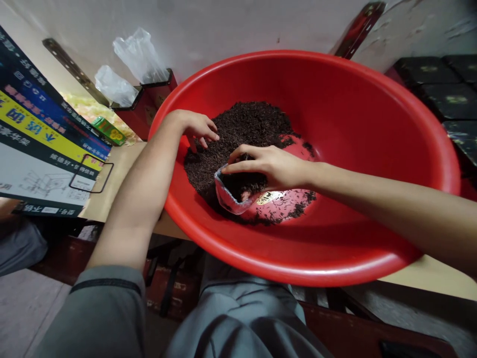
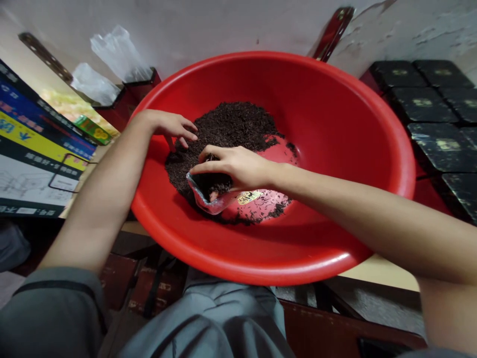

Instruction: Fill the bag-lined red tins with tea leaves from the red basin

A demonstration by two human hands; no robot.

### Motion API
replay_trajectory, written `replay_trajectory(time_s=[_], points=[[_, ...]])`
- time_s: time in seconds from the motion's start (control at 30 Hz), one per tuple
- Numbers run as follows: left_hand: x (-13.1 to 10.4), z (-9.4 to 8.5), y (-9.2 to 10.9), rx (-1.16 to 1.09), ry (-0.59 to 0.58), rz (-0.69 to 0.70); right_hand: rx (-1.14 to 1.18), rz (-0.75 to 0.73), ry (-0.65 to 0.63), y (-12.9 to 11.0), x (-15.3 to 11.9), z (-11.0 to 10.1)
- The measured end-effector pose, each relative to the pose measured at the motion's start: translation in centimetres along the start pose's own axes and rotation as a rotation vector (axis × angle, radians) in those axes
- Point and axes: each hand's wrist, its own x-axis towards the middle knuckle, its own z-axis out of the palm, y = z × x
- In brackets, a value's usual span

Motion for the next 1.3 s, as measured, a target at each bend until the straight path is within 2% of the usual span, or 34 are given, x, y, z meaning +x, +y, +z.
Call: replay_trajectory(time_s=[0.13, 0.27, 0.4, 0.63, 0.83, 0.93, 1.0, 1.1, 1.2, 1.3], points=[[0.0, 0.0, 0.1, 0.053, 0.021, -0.017, -0.020, -0.009, 0.076, -0.1, 0.0, 0.0], [-0.3, -0.1, 0.2, 0.047, 0.003, -0.017, -0.095, 0.047, 0.131, -0.2, -0.2, 0.5], [-0.3, -0.1, 0.1, -0.009, -0.029, 0.007, -0.180, 0.115, 0.085, -0.3, 0.0, 0.8], [-0.4, -0.1, 0.3, 0.040, -0.036, 0.016, -0.337, 0.155, -0.026, -1.0, 0.7, 0.6], [-1.1, -0.1, 1.0, -0.023, -0.065, 0.046, -0.364, 0.368, 0.083, -1.0, -0.1, 0.3], [-1.1, 0.0, 1.2, -0.064, -0.073, 0.046, -0.349, 0.547, 0.223, 0.6, -0.4, -0.6], [-1.1, 0.0, 1.2, -0.075, -0.085, 0.037, -0.361, 0.676, 0.231, 2.6, -0.7, -0.7], [-1.1, 0.0, 1.2, -0.093, -0.082, 0.022, -0.416, 0.787, 0.032, 6.0, -1.2, 1.1], [-1.2, -0.1, 1.2, -0.139, -0.079, 0.045, -0.431, 0.784, -0.174, 8.6, -1.1, 4.7], [-1.3, -0.1, 1.4, -0.144, -0.091, 0.059, -0.443, 0.695, -0.215, 10.0, 0.1, 8.2]])
